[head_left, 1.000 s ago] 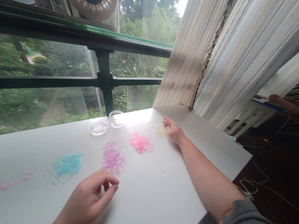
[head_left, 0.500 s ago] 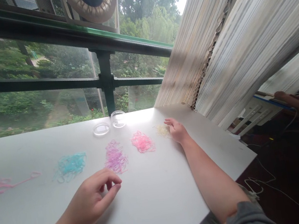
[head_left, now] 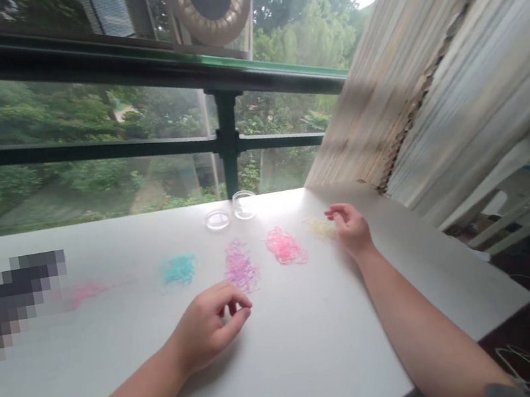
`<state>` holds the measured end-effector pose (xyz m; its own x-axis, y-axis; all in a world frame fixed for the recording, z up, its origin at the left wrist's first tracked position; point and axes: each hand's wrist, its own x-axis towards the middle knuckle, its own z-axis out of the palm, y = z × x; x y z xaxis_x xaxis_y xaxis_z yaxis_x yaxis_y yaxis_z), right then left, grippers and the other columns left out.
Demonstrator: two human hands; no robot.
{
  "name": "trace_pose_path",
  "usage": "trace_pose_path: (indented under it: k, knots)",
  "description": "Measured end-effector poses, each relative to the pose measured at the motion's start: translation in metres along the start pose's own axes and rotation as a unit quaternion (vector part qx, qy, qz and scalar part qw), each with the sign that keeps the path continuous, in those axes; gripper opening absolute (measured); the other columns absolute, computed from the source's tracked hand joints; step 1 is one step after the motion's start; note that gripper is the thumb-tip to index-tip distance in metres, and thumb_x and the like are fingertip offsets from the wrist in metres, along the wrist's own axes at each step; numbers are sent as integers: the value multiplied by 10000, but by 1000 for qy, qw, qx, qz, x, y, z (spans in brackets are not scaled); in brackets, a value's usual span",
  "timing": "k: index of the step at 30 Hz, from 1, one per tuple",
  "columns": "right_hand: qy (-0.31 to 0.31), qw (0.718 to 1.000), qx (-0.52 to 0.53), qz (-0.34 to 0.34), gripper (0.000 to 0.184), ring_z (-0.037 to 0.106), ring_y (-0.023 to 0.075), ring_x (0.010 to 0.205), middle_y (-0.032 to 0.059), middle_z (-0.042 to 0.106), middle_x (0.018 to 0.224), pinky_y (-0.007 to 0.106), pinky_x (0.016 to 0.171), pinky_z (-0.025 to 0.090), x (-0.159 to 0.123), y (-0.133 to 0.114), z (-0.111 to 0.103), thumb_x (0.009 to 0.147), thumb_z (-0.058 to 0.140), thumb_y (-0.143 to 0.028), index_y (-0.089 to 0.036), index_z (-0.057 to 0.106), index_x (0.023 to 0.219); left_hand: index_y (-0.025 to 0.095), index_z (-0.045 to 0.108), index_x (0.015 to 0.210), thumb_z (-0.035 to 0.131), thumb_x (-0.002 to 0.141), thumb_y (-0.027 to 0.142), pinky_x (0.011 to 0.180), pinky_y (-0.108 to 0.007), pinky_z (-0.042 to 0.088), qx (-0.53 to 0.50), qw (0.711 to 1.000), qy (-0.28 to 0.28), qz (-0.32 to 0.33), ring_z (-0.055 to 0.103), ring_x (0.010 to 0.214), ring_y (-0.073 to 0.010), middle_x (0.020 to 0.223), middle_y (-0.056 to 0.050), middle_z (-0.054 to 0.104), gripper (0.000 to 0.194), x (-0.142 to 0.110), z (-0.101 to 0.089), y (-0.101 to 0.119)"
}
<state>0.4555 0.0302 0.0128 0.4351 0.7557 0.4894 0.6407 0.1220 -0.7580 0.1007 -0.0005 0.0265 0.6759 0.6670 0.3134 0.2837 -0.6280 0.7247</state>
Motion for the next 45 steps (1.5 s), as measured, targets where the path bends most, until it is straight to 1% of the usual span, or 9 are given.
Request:
trace_pose_path:
  k: [4, 6, 10, 14, 18, 21, 25, 32, 45]
  knots:
    - [-64, 997, 28, -13, 196, 549, 129, 458, 29, 627, 593, 239, 453, 455, -21, -28, 11, 801, 510, -298, -155, 624, 871, 161, 628, 786, 548, 762, 148, 592, -222, 448, 2, 1000, 17, 9, 563, 648, -111, 761, -37, 621, 84, -1, 4, 1]
    - [-115, 991, 14, -65, 175, 564, 132, 489, 23, 620, 582, 225, 455, 440, -33, -39, 18, 801, 533, -295, -172, 640, 865, 159, 636, 794, 563, 755, 159, 601, -220, 462, 8, 1000, 25, 13, 572, 650, -110, 766, -39, 627, 83, -2, 7, -3]
    - [-255, 948, 27, -189, 153, 577, 125, 507, 5, 615, 594, 222, 495, 452, -56, -56, 30, 829, 522, -259, -196, 636, 908, 167, 640, 807, 558, 755, 165, 627, -216, 481, 53, 997, 49, 25, 579, 643, -104, 802, -39, 650, 97, -4, 3, -9]
    - [-325, 911, 25, -254, 145, 540, 101, 464, -16, 590, 578, 210, 477, 429, -72, -70, 38, 859, 487, -209, -200, 606, 943, 179, 646, 813, 558, 763, 193, 638, -221, 479, 145, 987, 67, 9, 596, 646, -104, 831, -30, 651, 102, -7, -22, -18]
    - [-357, 887, 29, -291, 150, 519, 95, 466, -17, 577, 585, 208, 474, 413, -81, -79, 41, 869, 463, -179, -196, 587, 952, 190, 643, 861, 541, 784, 223, 697, -250, 486, 227, 963, 98, -103, 609, 678, -117, 885, -27, 651, 132, -15, -65, -36]
    - [-378, 877, 31, -296, 156, 522, 100, 494, -6, 585, 612, 213, 492, 411, -86, -83, 42, 875, 449, -175, -194, 584, 951, 199, 647, 958, 544, 759, 211, 737, -275, 495, 295, 921, 124, -223, 616, 744, -148, 990, -42, 650, 224, -27, -95, -51]
    - [-392, 869, 27, -300, 149, 501, 99, 487, -1, 590, 620, 216, 486, 397, -88, -84, 42, 872, 452, -179, -192, 587, 937, 197, 653, 1049, 545, 744, 200, 810, -275, 483, 336, 886, 128, -292, 611, 889, -185, 1071, -61, 634, 324, -42, -118, -69]
    - [-390, 876, 37, -282, 163, 507, 100, 486, 3, 587, 604, 212, 488, 403, -86, -84, 40, 876, 441, -184, -186, 593, 936, 215, 701, 955, 553, 774, 330, 741, -256, 482, 336, 875, 141, -319, 606, 867, -186, 972, -55, 646, 261, -43, -122, -81]
    - [-397, 874, 56, -273, 147, 487, 107, 505, 4, 576, 611, 234, 508, 383, -87, -93, 35, 875, 440, -176, -183, 581, 914, 181, 617, 777, 496, 784, 266, 710, -290, 446, 370, 870, 168, -282, 587, 825, -199, 868, -58, 638, 148, -36, -118, -76]
